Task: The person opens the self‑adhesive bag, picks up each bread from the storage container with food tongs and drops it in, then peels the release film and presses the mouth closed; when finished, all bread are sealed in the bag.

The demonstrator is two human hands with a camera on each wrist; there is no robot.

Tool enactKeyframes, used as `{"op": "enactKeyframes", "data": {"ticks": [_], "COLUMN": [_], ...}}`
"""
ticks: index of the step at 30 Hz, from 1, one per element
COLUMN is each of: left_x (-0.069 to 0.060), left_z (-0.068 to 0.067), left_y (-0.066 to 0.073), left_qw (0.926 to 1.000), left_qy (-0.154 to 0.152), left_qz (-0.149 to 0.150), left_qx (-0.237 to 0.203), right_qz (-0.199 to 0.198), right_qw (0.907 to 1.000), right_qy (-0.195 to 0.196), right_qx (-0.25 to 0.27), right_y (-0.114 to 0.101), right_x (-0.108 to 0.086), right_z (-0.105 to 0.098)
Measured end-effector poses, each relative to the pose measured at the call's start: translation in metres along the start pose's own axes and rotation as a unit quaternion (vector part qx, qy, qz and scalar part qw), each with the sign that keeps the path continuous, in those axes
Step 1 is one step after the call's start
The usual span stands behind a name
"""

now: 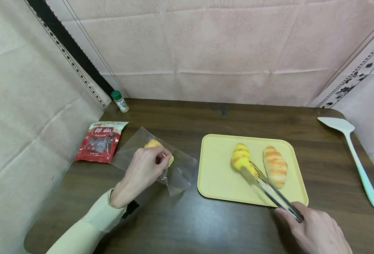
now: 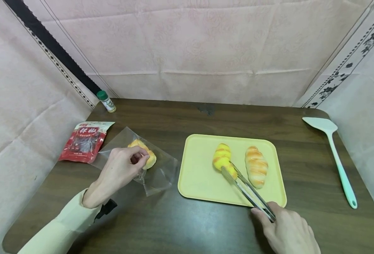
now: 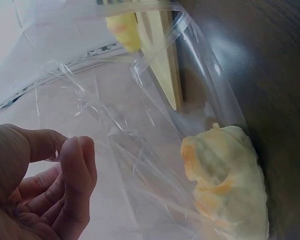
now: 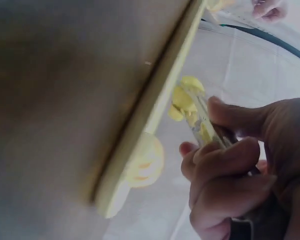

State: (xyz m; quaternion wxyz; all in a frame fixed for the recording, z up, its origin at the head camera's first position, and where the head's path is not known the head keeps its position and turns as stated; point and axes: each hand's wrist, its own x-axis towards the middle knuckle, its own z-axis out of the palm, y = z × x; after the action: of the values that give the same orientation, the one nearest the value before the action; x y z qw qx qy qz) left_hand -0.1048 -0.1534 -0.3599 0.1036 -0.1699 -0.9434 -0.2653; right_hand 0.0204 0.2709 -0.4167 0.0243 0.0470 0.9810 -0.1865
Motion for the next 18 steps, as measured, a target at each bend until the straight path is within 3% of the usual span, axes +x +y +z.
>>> {"op": "enactKeyframes", "data": {"ticks": [4, 7, 18], "left_x": [-0.001, -0.001, -0.002], "left_z": [-0.001, -0.001, -0.002], "left_y": [0.000, 0.001, 0.002], "left_qw": [0.9999, 0.9998, 0.9996], "left_qy": [0.006, 0.011, 0.009], "left_qz": [0.007, 0.012, 0.012], "left_qx": [0.004, 0.010, 0.023], "right_qz": [-0.060, -0.114, -0.220], "right_qw": [0.9958, 0.9885, 0.9720], "right_qy": [0.069, 0.099, 0.075], "right_qx": [-0.001, -0.001, -0.035], "right_y": [-0.012, -0.021, -0.046], "right_x": [-0.005, -0.006, 0.001], "right_z": [-0.004, -0.007, -0.024]}}
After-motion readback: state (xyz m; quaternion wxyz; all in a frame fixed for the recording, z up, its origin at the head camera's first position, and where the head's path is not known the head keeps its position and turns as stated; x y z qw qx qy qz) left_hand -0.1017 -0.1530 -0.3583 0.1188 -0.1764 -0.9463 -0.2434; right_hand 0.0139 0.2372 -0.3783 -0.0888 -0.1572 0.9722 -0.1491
